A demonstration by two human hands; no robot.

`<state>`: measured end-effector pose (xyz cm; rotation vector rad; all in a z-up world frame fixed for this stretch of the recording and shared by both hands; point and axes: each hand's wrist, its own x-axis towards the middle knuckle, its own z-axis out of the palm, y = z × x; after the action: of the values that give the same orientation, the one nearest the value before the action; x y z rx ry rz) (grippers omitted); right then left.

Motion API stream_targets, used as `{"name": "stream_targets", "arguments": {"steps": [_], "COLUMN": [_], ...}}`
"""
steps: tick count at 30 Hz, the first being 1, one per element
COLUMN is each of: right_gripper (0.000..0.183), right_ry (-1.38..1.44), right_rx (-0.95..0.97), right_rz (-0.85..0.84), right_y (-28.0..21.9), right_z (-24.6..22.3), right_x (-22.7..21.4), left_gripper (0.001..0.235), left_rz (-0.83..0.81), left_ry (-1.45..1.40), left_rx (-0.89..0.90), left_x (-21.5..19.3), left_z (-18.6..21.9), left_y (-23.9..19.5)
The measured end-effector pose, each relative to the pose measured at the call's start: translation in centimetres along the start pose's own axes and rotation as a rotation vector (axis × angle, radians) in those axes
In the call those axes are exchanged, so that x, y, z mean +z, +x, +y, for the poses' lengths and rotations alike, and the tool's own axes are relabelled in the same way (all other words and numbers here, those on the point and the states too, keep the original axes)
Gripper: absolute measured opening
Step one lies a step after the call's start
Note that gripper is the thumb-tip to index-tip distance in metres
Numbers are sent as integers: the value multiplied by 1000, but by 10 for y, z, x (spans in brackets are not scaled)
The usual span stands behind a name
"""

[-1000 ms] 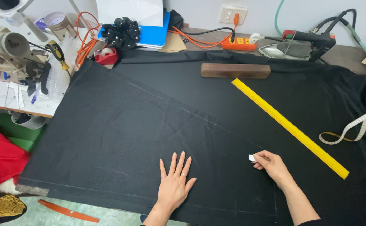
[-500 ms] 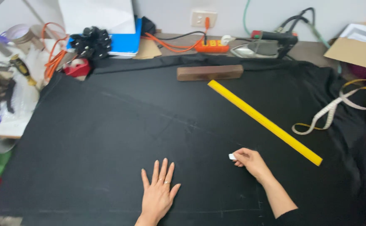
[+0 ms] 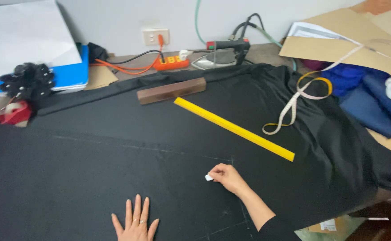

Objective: Measuring, marking, and cutting fabric on a workbench using a ruler, chalk, and scissors

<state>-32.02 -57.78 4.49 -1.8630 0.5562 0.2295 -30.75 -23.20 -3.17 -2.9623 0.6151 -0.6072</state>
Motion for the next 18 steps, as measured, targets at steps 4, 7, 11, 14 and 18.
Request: {"name": "stream_targets", "arguments": {"steps": [4,7,11,14,18], "right_gripper": [13,11,13,13,21], "right_ry": [-48,-36,-58,-46,-177], "right_rx": [-22,35,48,65,145], "right_rz": [13,-24,-51,-68,-55], "right_y": [-8,-16,-12,-10,-14], "right_z": [-8,-20,-13,-17,-34], "right_x": [-1,-1,1,0,0], "left_gripper": [82,78,75,76,76], "left_rz": [19,91,127,147,114], "left_ry": [0,-126,-76,-29,5], "left_rx": [18,-22,-14,2,26], "left_x": [10,9,12,11,8], "left_z": [-1,2,2,0,-1], "left_y": [-2,0,-1,2,2]}}
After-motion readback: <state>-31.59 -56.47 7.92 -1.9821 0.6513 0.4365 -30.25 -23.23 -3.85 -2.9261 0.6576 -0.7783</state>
